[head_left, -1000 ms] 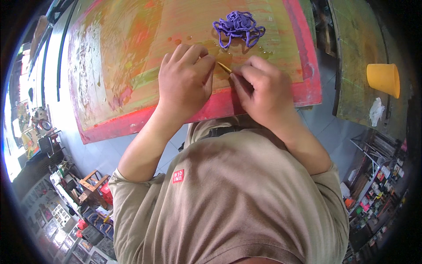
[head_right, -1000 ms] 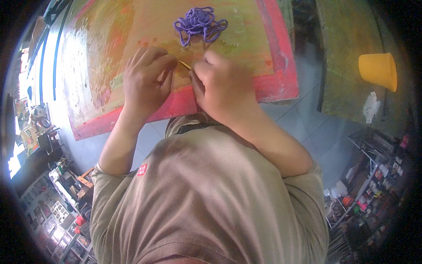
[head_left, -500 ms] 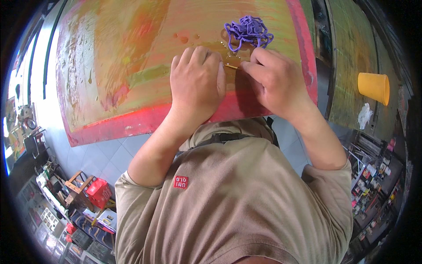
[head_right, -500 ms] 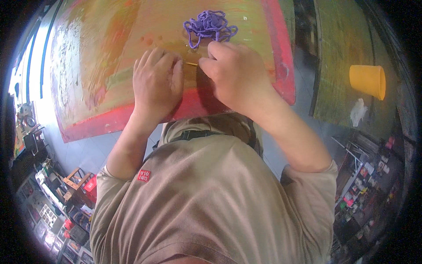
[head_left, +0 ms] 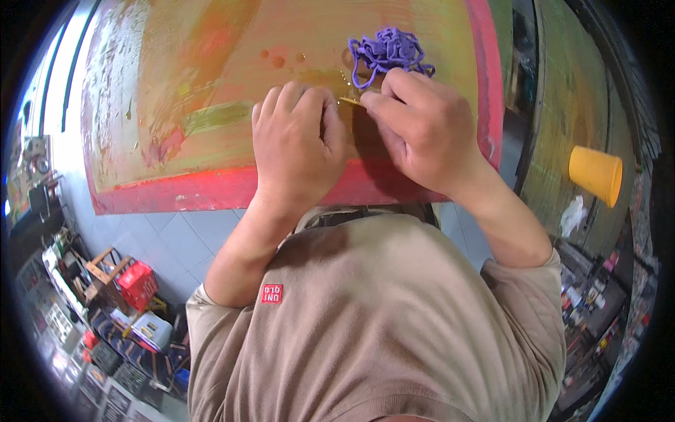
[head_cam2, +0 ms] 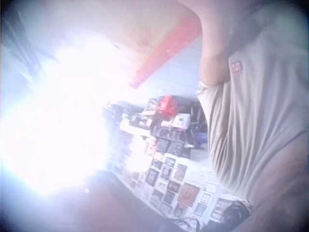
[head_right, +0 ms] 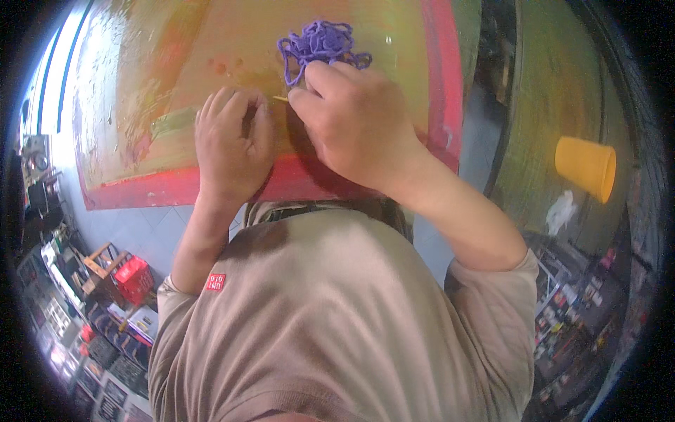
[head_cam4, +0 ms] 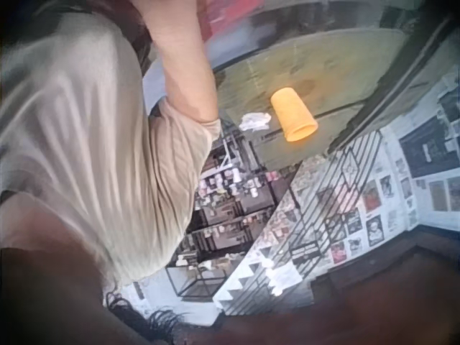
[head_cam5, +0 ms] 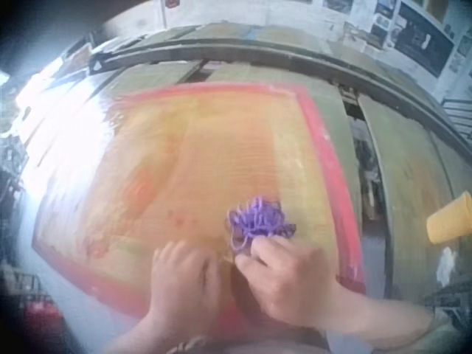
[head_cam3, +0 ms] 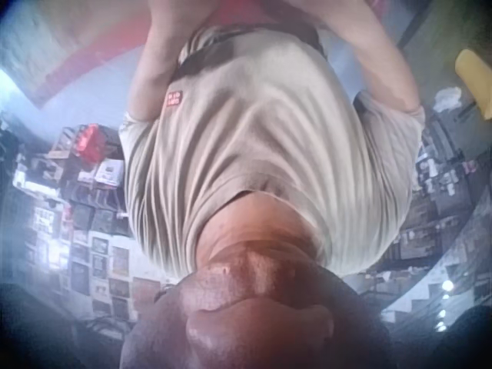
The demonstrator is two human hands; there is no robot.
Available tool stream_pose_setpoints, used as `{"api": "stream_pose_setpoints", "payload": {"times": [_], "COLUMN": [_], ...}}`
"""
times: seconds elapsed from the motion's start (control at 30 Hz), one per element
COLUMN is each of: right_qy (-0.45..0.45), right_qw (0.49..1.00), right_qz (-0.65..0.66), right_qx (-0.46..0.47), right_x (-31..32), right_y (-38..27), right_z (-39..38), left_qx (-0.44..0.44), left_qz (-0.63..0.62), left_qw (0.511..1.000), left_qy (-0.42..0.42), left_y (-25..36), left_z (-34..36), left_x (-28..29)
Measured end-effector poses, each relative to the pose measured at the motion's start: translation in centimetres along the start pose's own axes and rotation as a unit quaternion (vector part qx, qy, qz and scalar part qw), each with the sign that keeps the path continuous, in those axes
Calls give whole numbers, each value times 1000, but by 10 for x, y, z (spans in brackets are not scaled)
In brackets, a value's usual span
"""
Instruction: The person cleans a screen frame by wiping it with a purple cloth and using a wooden stick to remove debris. They then move the frame to a different location and repeat the cleaning process on another frame.
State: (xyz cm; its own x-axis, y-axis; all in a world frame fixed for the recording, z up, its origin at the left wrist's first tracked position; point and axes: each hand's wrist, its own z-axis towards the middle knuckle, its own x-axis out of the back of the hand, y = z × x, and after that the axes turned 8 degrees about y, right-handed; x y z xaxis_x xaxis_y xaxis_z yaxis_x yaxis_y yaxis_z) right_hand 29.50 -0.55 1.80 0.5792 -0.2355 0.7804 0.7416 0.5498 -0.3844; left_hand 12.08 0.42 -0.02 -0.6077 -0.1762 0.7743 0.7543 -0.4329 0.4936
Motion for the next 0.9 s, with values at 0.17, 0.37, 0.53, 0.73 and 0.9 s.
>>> {"api": "stream_pose_setpoints", "payload": {"times": [0.17, 0.37, 0.53, 0.73, 0.9], "right_qy": [18, -28, -51, -40, -52], "right_qw": [998, 995, 994, 993, 995], "right_qz": [56, 81, 89, 98, 83], "right_qx": [3, -48, -48, -57, -23], "right_x": [-3, 0, 5, 6, 8], "right_y": [10, 13, 18, 20, 19], "right_z": [3, -2, 2, 2, -2], "left_qx": [47, 21, -16, -88, -89], "left_qz": [-28, -58, -36, 23, 77], "left_qw": [997, 996, 997, 994, 992], "left_qy": [46, 61, 66, 62, 55], "left_y": [7, 7, 5, 0, 1], "left_z": [-3, -10, -5, 1, -1], "left_x": [-2, 6, 5, 4, -1]}}
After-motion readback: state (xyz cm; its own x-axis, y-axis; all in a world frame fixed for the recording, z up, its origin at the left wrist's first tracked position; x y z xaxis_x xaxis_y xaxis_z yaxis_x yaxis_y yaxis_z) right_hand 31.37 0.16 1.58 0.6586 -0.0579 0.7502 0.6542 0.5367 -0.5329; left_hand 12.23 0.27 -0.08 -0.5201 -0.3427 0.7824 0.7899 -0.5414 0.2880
